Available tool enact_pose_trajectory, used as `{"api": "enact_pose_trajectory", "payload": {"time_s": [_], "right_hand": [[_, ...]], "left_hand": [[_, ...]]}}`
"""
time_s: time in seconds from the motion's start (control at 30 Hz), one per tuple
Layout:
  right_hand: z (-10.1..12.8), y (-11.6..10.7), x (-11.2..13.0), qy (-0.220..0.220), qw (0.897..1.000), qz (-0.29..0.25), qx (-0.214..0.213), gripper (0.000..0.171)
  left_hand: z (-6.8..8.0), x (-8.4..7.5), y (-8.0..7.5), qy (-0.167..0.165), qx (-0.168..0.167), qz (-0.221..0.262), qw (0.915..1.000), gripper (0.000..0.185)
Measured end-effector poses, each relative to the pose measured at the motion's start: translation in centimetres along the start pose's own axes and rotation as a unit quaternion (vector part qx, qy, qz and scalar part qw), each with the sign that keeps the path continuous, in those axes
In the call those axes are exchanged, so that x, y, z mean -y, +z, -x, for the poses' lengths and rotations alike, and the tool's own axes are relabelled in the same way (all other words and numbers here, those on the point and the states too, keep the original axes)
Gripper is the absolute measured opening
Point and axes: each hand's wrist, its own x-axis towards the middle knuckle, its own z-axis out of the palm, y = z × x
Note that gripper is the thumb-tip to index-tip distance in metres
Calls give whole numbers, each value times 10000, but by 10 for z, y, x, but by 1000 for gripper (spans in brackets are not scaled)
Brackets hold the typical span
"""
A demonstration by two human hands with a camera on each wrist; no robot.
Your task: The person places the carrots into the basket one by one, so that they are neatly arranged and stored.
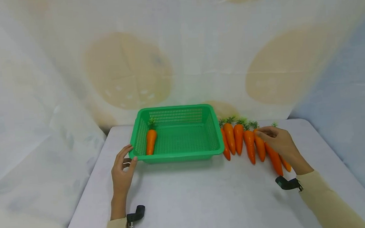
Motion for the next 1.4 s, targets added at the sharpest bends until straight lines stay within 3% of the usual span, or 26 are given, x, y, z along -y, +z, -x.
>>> {"api": "enact_pose_trajectory", "payload": {"time_s": [0.33, 0.6, 0.87, 1.13, 1.4], "right_hand": [[4, -18, -44, 179, 9978, 326, -556, 64], [5, -30, -71, 314, 9946, 703, -699, 69], [10, -29, -89, 436, 9879, 992, -1108, 56], [7, -29, -105, 648, 9861, 1131, -1029, 62], [6, -29, -111, 1068, 9832, 1308, -692, 69]], "left_hand": [[2, 3, 1, 27, -50, -86, 9999, 41], [-1, 2, 1, 11, -30, -97, 9999, 41], [1, -1, 0, -11, -3, -115, 9999, 41], [2, 0, 0, -95, 13, -126, 9999, 41], [2, 1, 0, -161, 19, -162, 9997, 41]]}}
